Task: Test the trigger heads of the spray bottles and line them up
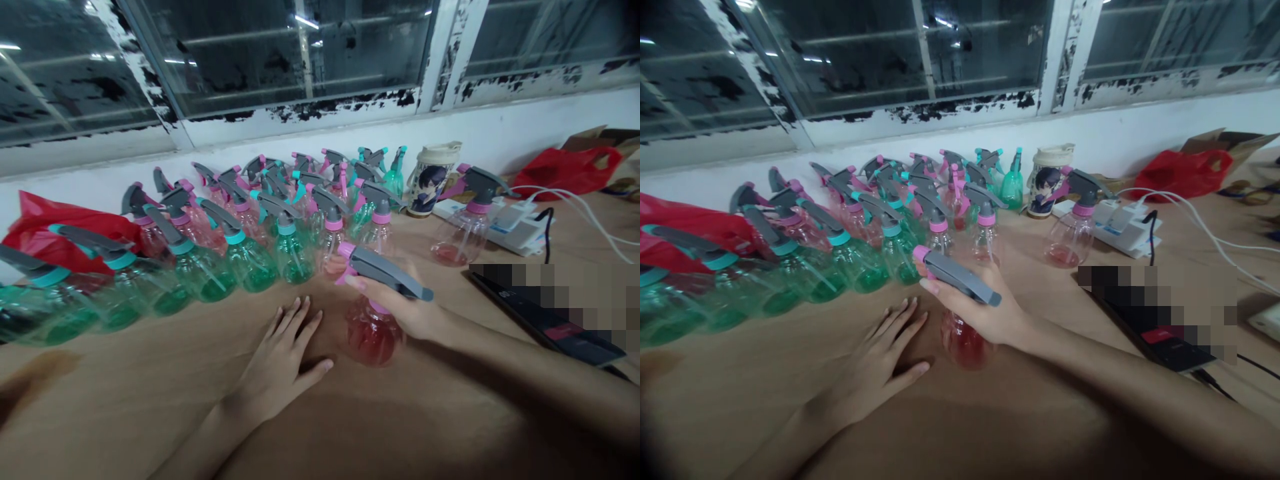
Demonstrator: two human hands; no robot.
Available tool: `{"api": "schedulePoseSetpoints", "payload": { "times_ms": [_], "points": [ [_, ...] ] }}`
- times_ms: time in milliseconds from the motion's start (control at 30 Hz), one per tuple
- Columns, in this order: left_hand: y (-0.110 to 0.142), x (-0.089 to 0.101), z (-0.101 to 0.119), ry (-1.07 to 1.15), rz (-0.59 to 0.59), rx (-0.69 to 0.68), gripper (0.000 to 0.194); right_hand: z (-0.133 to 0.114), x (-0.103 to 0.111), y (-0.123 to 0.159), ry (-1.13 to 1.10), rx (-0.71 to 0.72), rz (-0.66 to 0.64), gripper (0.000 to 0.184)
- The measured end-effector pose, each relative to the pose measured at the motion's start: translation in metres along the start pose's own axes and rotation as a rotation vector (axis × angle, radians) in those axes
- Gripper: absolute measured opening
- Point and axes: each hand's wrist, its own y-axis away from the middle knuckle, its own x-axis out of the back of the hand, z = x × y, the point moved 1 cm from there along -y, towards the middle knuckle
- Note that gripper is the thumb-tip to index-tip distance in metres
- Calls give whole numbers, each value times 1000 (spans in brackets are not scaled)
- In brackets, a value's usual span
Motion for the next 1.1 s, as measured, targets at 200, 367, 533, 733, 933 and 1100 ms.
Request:
{"api": "schedulePoseSetpoints", "payload": {
  "times_ms": [200,367,533,733,933,1100],
  "points": [
    [-1,1,1,-12,-30,7,68,-1,0,0,-43,-32,-24,8],
    [-2,2,1,-14,-33,11,68,1,1,0,6,-72,-38,17],
    [-2,5,2,-11,-42,13,68,2,2,-1,34,-96,-64,28],
    [-3,5,3,-18,-55,12,68,-1,4,-3,45,-84,-90,30],
    [-2,3,1,-5,-36,9,68,-2,5,-2,61,-94,-90,31],
    [-2,3,1,-29,-52,11,69,0,5,-3,6,-48,-91,22]
  ]
}}
